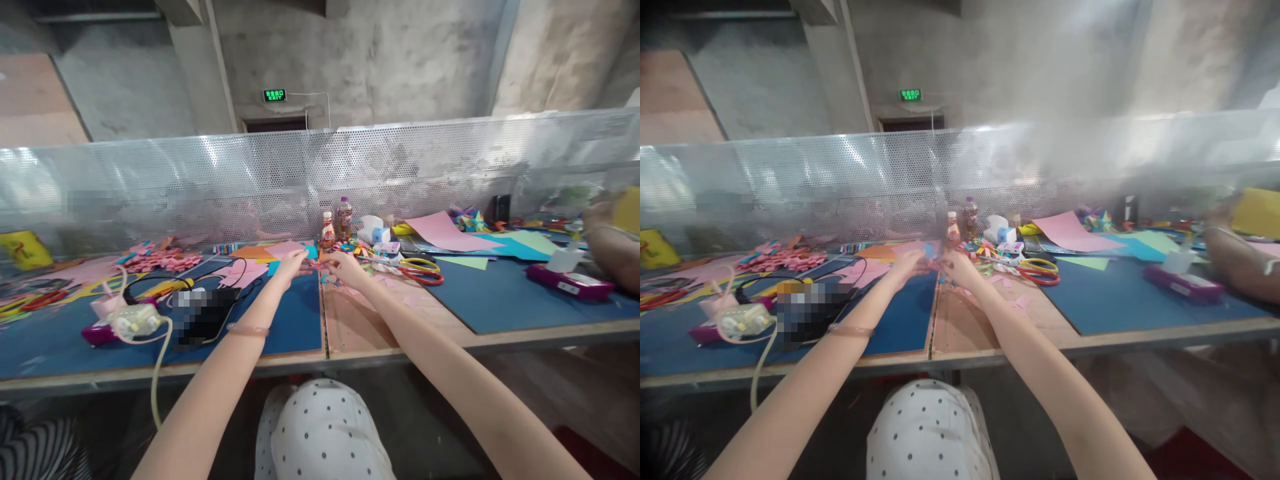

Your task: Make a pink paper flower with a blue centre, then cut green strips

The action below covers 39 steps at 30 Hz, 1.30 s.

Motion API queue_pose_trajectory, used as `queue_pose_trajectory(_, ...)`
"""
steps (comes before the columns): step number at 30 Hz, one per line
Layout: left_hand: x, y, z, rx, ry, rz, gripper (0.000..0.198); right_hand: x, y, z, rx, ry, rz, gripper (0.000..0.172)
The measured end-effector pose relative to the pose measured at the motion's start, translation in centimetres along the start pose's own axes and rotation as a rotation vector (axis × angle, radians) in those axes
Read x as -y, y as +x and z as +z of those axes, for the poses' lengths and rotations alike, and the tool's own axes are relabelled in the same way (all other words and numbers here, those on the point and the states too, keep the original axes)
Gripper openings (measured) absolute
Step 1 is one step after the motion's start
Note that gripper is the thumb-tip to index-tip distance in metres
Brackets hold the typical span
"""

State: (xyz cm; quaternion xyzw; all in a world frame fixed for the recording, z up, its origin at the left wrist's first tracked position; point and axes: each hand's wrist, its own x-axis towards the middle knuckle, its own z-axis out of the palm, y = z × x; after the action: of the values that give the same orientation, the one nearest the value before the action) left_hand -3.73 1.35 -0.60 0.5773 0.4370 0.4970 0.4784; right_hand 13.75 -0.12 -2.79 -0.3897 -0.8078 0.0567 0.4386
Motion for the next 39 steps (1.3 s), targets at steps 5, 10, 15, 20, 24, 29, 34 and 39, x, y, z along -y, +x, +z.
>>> queue_pose_trajectory(5, 0.1, 0.4, 0.0, -0.024, -0.023, 0.017, 0.014, -0.2, 0.1, 0.1, 0.004, -0.013, -0.04, 0.024)
queue_pose_trajectory(10, 0.2, 0.3, 0.1, -0.003, -0.031, 0.027, 0.016, -0.4, 0.1, 0.1, -0.036, -0.021, -0.057, 0.025)
queue_pose_trajectory(15, 0.3, 0.3, 0.1, 0.004, -0.023, 0.027, 0.019, -0.9, 0.1, 0.4, -0.055, -0.025, -0.078, 0.022)
queue_pose_trajectory(20, 0.5, 0.6, 0.0, 0.014, -0.008, 0.039, 0.024, -1.2, 0.2, 0.6, -0.063, -0.031, -0.065, 0.021)
queue_pose_trajectory(24, 0.7, 0.9, 0.1, 0.024, -0.013, 0.048, 0.026, -1.2, 0.3, 0.5, -0.074, -0.022, -0.039, 0.022)
queue_pose_trajectory(29, 0.6, 0.9, 0.1, 0.017, -0.024, 0.048, 0.026, -0.9, 0.3, 0.4, -0.083, 0.01, -0.006, 0.021)
queue_pose_trajectory(34, 0.5, 0.6, 0.2, 0.018, -0.048, 0.066, 0.023, -0.4, 0.2, 0.1, -0.106, 0.085, 0.051, 0.024)
queue_pose_trajectory(39, 0.3, 0.5, 0.4, 0.015, -0.08, 0.066, 0.022, -0.7, 0.1, 0.2, -0.13, 0.211, 0.165, 0.036)
